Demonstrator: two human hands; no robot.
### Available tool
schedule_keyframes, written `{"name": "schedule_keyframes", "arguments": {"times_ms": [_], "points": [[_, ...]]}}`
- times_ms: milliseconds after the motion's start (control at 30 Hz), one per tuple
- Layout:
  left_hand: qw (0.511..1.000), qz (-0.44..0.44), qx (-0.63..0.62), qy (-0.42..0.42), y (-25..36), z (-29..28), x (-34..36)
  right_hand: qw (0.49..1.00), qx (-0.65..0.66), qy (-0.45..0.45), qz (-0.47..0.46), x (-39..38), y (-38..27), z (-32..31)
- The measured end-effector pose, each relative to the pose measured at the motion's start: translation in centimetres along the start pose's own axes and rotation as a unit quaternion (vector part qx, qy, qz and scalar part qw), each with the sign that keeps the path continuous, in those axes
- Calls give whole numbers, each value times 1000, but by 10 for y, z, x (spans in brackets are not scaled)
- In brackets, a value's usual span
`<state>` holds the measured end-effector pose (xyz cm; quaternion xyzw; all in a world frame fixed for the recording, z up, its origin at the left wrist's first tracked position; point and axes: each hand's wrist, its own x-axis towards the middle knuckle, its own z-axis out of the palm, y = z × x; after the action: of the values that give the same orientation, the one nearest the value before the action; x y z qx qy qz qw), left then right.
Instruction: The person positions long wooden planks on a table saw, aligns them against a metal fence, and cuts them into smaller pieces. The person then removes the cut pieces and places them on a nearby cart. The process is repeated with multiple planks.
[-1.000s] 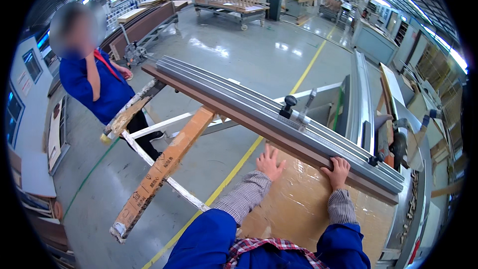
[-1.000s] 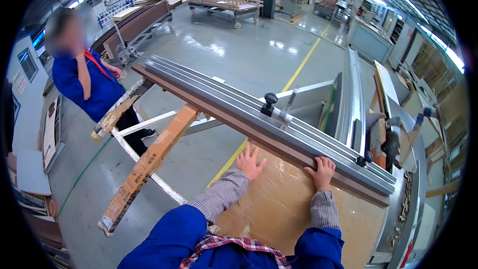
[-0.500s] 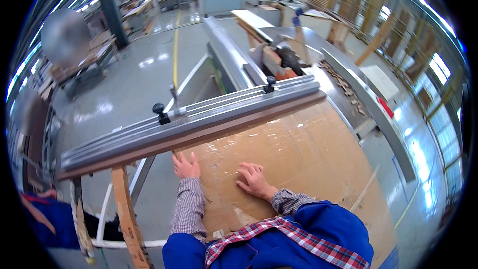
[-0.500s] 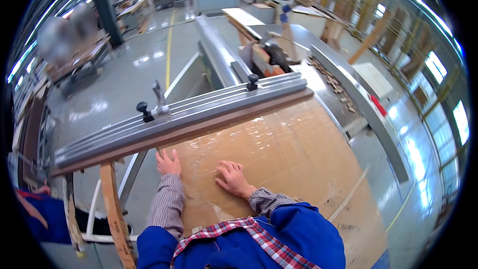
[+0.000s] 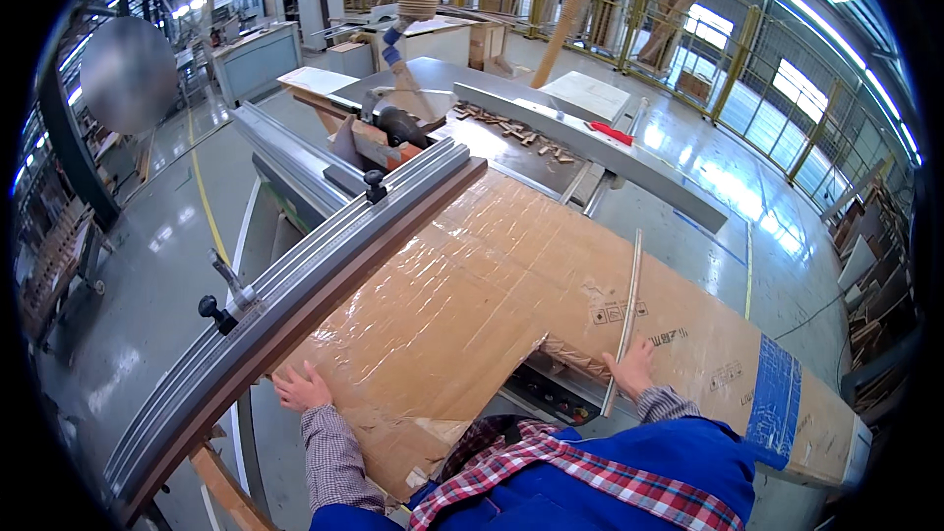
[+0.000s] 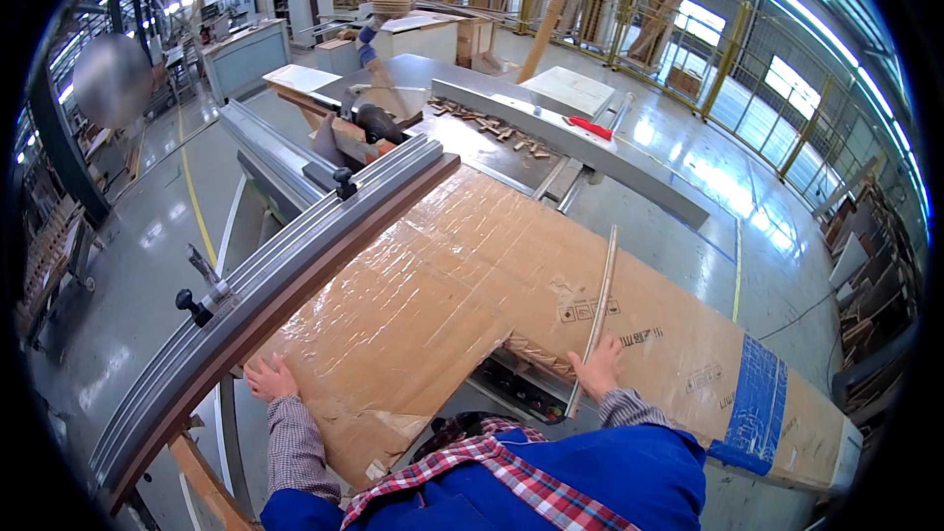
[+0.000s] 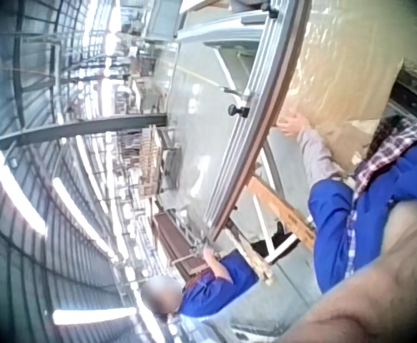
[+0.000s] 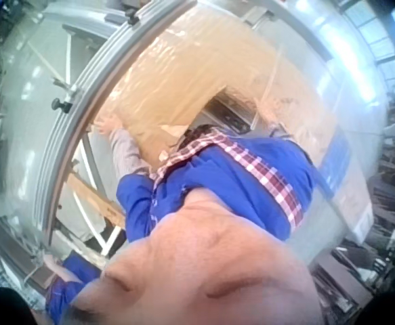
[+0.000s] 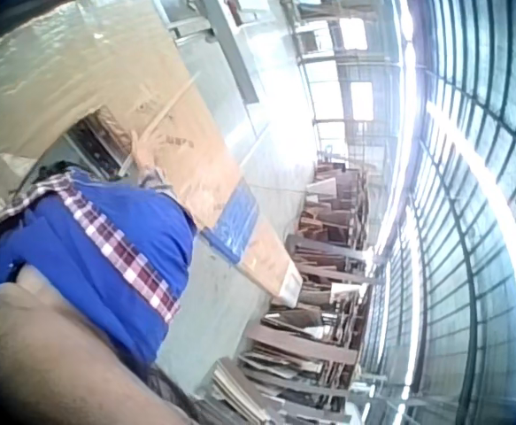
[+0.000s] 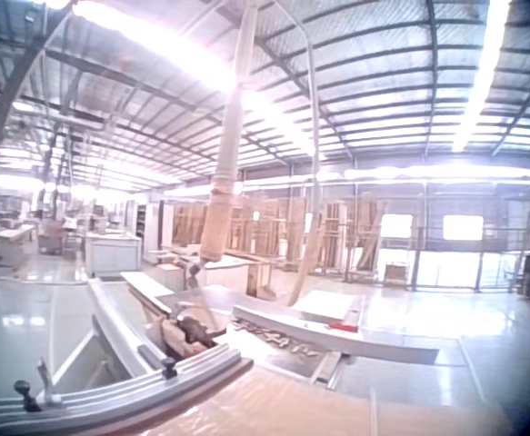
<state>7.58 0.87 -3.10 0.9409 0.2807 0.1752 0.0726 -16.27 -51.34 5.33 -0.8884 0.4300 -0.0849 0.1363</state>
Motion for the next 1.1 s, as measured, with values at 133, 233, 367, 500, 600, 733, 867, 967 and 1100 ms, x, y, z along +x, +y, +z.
{"name": "schedule_keyframes", "arguments": {"times_ms": [133,233,367,500,600,733,867,967,1100], "points": [[1000,-13,11,-22,-1,-3,2,998,-40,-28,-43,-20,23,16],[999,-7,11,-30,2,-4,4,997,29,-4,-70,-12,42,42],[999,-4,9,-33,0,-6,4,945,320,-43,43,6,15,28],[999,-10,15,-49,0,-10,-1,880,458,51,-115,55,-34,-4],[999,-11,4,-52,0,-13,2,698,683,-212,32,57,-102,-74],[999,-14,-7,-52,7,-12,-1,742,619,-258,-9,57,-107,-34],[997,33,74,12,23,-22,-16,869,447,-137,-161,129,-110,31],[997,39,55,-38,38,-30,-41,901,352,-85,-238,191,-152,16],[998,37,27,-48,38,-18,-40,892,288,-30,-348,291,-202,14]]}}
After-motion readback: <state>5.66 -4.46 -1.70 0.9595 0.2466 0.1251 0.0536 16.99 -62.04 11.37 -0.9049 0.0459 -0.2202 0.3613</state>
